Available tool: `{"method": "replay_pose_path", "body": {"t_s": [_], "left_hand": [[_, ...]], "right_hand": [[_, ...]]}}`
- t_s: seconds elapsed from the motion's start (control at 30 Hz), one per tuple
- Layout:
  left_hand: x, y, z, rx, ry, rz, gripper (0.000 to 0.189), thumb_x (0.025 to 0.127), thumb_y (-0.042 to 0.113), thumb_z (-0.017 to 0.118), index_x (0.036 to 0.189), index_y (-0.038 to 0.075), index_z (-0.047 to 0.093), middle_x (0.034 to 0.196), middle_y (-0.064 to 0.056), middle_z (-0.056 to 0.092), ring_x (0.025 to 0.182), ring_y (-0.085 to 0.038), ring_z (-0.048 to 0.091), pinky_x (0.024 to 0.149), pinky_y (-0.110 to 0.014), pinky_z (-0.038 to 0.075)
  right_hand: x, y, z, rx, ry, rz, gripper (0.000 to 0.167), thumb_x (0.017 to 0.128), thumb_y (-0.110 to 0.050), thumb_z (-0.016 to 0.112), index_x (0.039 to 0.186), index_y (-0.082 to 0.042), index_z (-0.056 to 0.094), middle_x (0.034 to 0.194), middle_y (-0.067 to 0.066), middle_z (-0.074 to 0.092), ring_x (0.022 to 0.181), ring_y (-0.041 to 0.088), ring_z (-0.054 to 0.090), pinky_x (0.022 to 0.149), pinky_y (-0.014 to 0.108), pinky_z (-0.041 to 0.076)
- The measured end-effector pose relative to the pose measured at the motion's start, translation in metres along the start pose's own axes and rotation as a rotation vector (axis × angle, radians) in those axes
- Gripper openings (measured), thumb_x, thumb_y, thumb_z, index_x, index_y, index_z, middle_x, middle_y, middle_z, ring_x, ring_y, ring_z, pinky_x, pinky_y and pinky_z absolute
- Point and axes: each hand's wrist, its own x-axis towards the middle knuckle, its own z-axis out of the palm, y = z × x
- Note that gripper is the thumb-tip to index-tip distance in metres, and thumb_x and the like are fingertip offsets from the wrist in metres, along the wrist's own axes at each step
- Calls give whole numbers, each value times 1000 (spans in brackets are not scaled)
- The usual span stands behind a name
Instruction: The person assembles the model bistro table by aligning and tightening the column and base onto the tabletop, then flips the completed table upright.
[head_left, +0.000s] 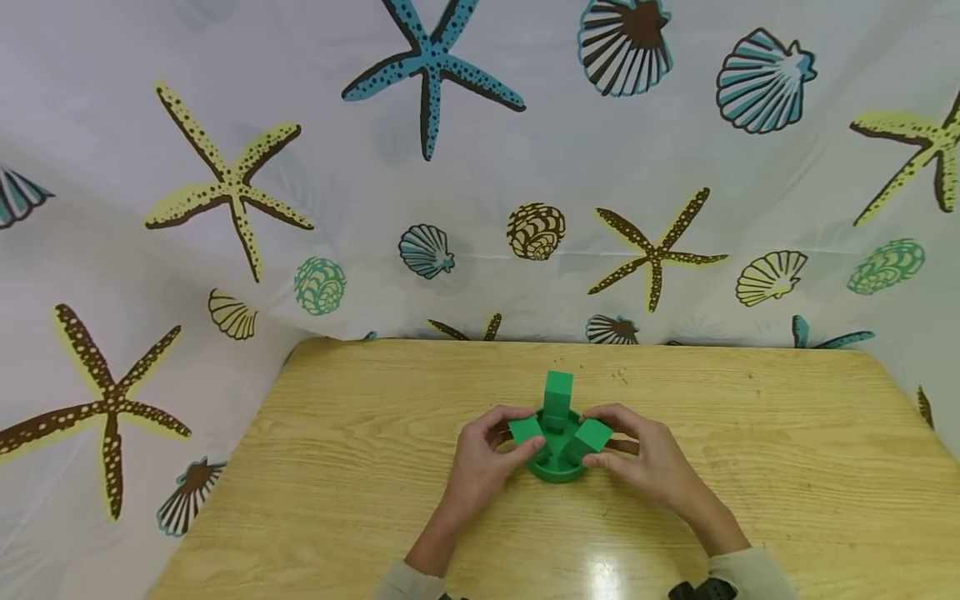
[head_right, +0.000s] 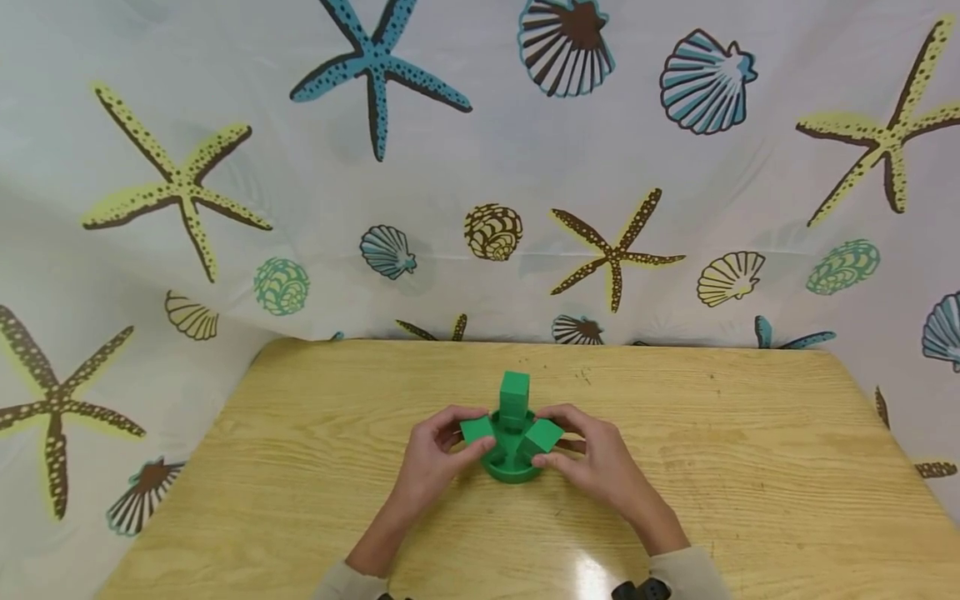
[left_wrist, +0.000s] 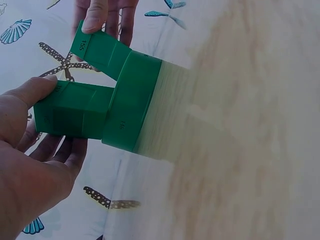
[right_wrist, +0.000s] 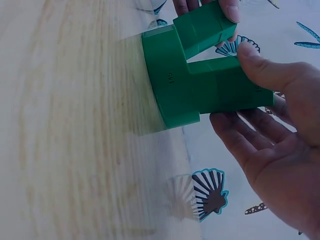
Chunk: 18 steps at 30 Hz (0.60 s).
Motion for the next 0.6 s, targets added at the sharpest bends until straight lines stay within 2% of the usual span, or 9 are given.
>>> {"method": "replay_pose_path", "body": {"t_s": [0.27, 0.4, 0.6], "left_hand": [[1, 1, 1, 53, -4, -1, 41, 90, 12, 82, 127, 2, 67, 129, -13, 66, 116, -25, 65, 100, -43, 53], [-2, -1, 1, 105, -26, -4, 55, 88, 12, 84, 136, 3, 61, 137, -13, 60, 126, -27, 58, 106, -46, 48], [-5, -6, 0, 127, -87, -53, 74, 86, 13, 86, 150, 3, 49, 148, -16, 49, 136, -37, 49, 109, -50, 46]], "right_hand": [[0, 3, -1, -11, -13, 9, 56, 88, -15, 83, 138, -6, 58, 138, 20, 60, 127, 36, 58, 97, 37, 56], [0, 5, 2, -43, -21, 28, 67, 85, -15, 86, 143, -6, 55, 143, 22, 55, 129, 38, 55, 100, 41, 54], [0, 9, 5, -70, -45, 53, 76, 84, -15, 88, 148, 0, 49, 147, 23, 51, 134, 41, 50, 102, 47, 52]]}}
